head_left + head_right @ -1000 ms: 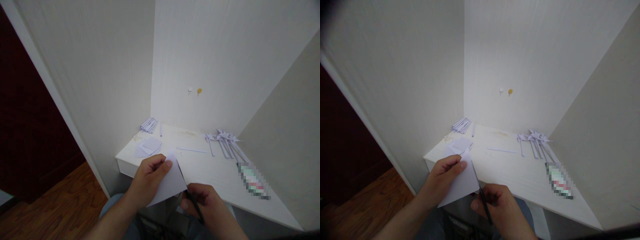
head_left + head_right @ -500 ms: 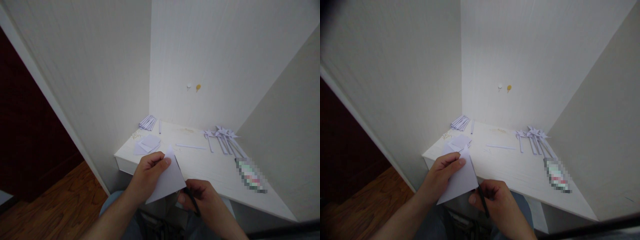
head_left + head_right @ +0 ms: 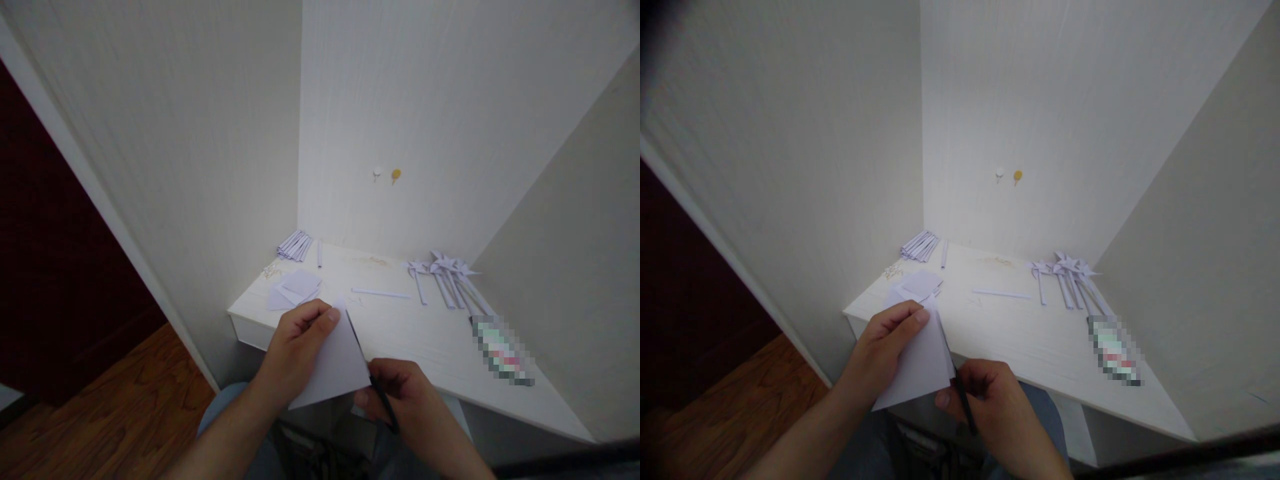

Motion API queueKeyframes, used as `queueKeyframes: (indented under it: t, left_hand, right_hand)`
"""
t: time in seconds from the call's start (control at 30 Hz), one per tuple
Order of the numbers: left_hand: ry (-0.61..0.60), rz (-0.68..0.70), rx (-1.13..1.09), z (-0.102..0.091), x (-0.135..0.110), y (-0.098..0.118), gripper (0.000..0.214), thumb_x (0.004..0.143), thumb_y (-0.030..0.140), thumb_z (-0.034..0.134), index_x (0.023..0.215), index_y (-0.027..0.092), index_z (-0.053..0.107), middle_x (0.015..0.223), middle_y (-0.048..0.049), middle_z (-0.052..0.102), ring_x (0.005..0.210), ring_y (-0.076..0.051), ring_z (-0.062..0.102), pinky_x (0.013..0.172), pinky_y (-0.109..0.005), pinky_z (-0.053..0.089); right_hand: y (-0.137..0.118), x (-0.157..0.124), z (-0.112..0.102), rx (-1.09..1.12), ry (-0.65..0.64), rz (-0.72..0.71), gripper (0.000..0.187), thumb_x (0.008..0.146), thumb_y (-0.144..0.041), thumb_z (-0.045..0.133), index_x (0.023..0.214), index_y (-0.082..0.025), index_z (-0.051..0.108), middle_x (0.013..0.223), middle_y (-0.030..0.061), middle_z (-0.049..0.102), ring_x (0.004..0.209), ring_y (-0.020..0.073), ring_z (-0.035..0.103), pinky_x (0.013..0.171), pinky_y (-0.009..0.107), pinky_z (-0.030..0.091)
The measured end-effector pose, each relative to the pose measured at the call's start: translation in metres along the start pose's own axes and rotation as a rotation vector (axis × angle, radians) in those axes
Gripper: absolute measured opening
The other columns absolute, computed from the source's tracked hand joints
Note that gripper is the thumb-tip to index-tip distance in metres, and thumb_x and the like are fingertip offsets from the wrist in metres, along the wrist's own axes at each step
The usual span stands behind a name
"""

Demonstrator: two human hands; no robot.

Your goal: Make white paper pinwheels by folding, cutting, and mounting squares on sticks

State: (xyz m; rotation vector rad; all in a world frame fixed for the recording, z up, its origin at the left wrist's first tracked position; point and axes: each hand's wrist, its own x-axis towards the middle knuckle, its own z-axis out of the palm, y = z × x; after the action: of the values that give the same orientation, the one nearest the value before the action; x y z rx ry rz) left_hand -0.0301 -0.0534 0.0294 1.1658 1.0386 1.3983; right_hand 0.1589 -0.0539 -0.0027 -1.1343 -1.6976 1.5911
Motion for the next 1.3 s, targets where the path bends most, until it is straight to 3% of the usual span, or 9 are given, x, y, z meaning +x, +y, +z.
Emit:
queueKeyframes:
  t: [0.33,0.73,1.0,1.3]
  left_hand:
    - [0.034,0.052,0.053,0.0,0.001,-0.003,0.034,0.085,0.046,0.065,0.066,0.019,0.059,0.055,0.0048,0.046,0.05,-0.01,0.038,0.046,-0.021,0.03]
    - [-0.013,-0.028,0.037,0.001,0.01,-0.019,0.034,0.083,0.05,0.067,0.068,0.019,0.06,0.054,0.0034,0.053,0.046,-0.011,0.046,0.044,-0.022,0.033]
    - [-0.001,-0.025,0.077,-0.002,0.018,-0.028,0.032,0.083,0.048,0.065,0.068,0.02,0.06,0.055,0.0049,0.049,0.047,-0.011,0.043,0.045,-0.022,0.031]
    - [-0.034,-0.021,0.128,-0.001,0.039,-0.047,0.033,0.082,0.046,0.065,0.065,0.018,0.059,0.057,0.0051,0.047,0.053,-0.011,0.038,0.049,-0.023,0.031]
  right_hand:
    - [-0.004,0.001,0.003,-0.055,0.034,-0.001,0.032,0.074,-0.038,0.072,0.057,-0.018,0.053,0.054,-0.0052,0.042,0.054,0.0096,0.031,0.05,0.025,0.023]
    - [-0.005,0.013,0.007,0.171,0.043,0.046,0.027,0.061,-0.029,0.078,0.057,-0.017,0.054,0.053,-0.0066,0.044,0.052,0.0082,0.031,0.048,0.022,0.025]
    - [0.004,0.023,0.006,0.079,0.103,0.028,0.017,0.063,-0.023,0.066,0.052,-0.018,0.054,0.048,-0.0055,0.047,0.049,0.0087,0.035,0.048,0.023,0.023]
    - [0.015,0.046,0.001,0.112,0.124,0.032,0.025,0.071,-0.032,0.069,0.055,-0.018,0.055,0.046,-0.0046,0.05,0.045,0.0093,0.042,0.046,0.023,0.029]
